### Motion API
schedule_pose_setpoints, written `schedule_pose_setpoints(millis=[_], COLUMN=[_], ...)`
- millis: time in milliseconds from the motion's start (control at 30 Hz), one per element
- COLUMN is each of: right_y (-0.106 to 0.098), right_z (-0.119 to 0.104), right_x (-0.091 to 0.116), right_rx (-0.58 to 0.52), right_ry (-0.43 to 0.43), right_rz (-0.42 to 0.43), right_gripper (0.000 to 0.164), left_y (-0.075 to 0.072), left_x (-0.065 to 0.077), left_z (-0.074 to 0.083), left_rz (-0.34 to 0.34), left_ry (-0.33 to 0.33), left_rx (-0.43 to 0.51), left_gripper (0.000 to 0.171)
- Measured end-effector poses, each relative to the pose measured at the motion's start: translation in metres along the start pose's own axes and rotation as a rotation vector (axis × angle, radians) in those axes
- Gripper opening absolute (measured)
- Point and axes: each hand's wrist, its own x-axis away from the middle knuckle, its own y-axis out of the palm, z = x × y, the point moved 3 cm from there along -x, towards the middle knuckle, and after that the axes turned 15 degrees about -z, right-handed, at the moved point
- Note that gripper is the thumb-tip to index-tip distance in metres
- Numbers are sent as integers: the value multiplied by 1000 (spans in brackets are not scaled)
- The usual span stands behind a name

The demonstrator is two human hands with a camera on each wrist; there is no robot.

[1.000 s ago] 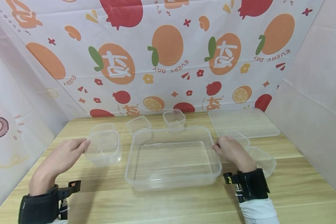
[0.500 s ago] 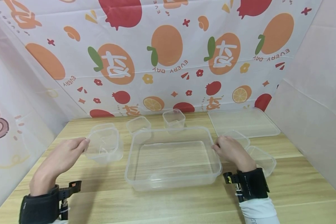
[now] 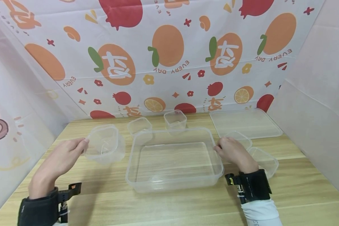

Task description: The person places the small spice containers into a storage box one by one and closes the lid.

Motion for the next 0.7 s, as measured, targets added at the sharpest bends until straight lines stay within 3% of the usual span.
schedule_pose_setpoints(millis=[500, 700], right_y=[1, 1], right_z=[1, 1], right_x=[0, 0], right_rx=[-5, -8], right_ry=[1, 6], right_rz=[-1, 1], right_gripper=[22, 22], left_y=[1, 2], left_x=[-1, -2], left_z=[9, 18], left_rz=[7, 41], left_ry=[-3, 12], left_rx=[-10, -6], left_gripper=[48, 44])
